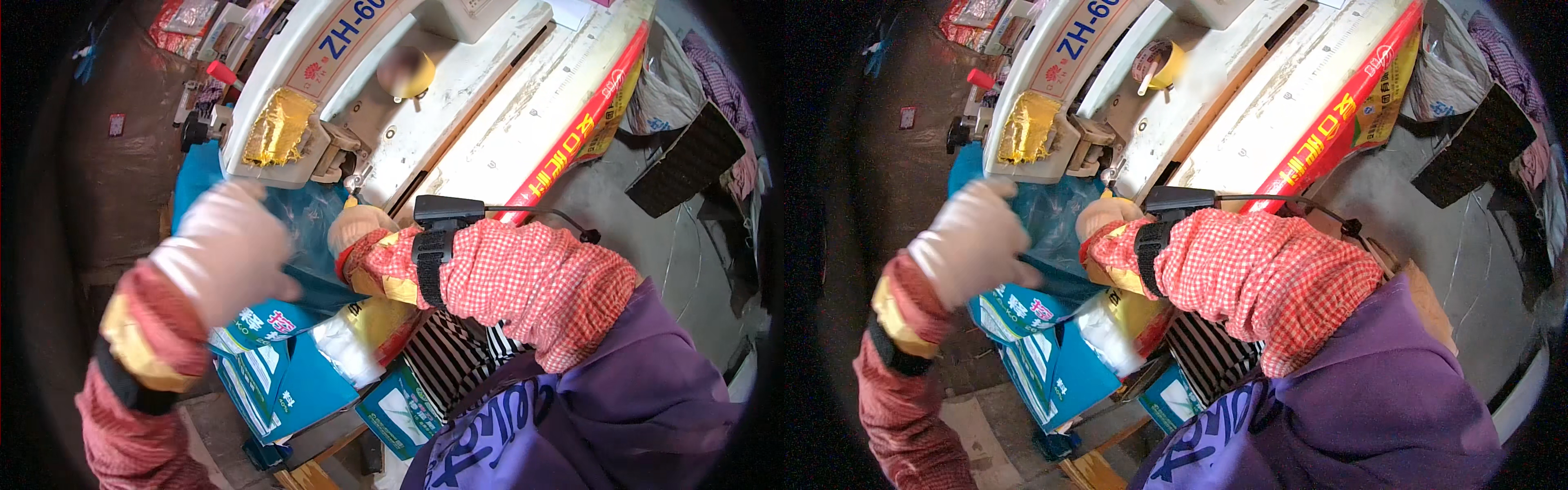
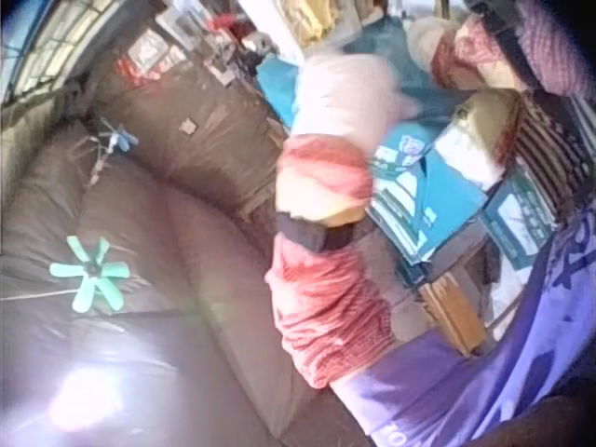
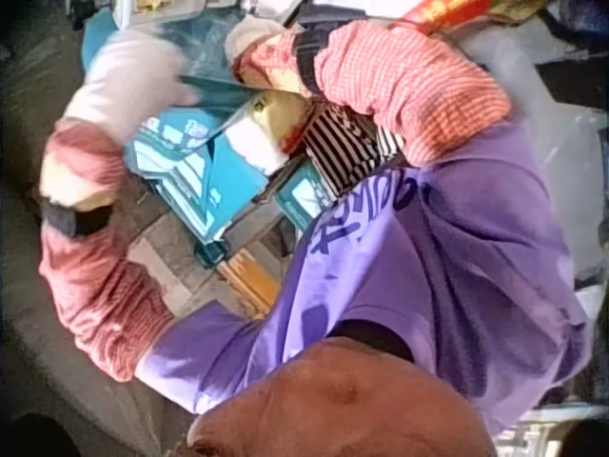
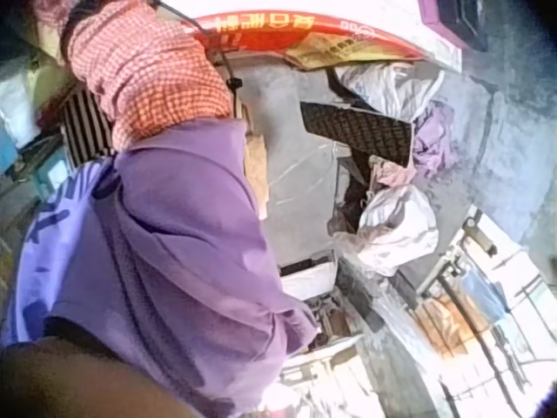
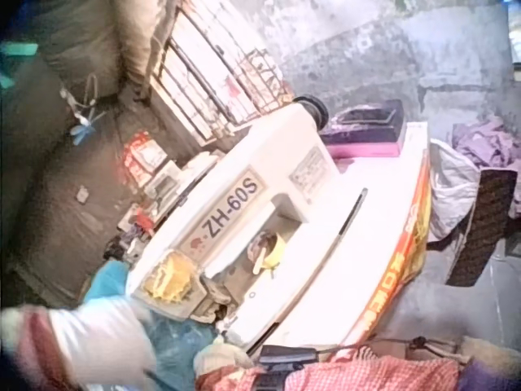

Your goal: The recorder is using an industrial sewing machine to seal large green plastic bags.

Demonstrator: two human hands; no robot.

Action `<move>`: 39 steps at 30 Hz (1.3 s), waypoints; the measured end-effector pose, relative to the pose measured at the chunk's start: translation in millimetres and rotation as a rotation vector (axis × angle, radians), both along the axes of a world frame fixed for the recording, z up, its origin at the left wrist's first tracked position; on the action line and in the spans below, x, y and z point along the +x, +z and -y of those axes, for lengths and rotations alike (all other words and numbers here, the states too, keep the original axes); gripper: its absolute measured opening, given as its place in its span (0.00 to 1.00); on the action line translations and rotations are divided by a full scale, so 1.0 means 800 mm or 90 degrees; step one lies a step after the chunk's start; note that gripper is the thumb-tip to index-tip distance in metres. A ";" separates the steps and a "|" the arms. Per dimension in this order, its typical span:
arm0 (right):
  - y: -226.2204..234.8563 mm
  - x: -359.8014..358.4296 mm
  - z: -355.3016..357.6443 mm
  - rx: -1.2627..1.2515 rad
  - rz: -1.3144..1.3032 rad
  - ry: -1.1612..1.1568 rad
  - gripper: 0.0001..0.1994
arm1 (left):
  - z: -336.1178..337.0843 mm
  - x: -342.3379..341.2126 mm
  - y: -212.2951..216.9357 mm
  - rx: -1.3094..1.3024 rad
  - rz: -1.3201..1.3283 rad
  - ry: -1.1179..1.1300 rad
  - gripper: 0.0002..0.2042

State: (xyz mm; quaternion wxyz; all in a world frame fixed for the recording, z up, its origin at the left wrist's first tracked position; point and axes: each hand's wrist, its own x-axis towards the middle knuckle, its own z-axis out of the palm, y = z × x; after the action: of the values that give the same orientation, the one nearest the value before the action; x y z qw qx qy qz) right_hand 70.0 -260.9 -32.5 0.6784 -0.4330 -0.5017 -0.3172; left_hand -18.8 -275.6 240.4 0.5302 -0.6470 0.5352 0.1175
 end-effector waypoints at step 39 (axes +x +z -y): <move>-0.110 0.018 -0.072 0.479 0.214 0.747 0.11 | -0.035 -0.075 -0.047 -0.098 -0.369 0.040 0.13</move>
State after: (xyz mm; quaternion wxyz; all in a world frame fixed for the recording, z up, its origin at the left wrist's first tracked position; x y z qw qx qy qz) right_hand 84.8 -203.3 -120.3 0.7540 0.2260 -0.6062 -0.1135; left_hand -79.1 -247.8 203.1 0.3011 -0.6411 0.6513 0.2723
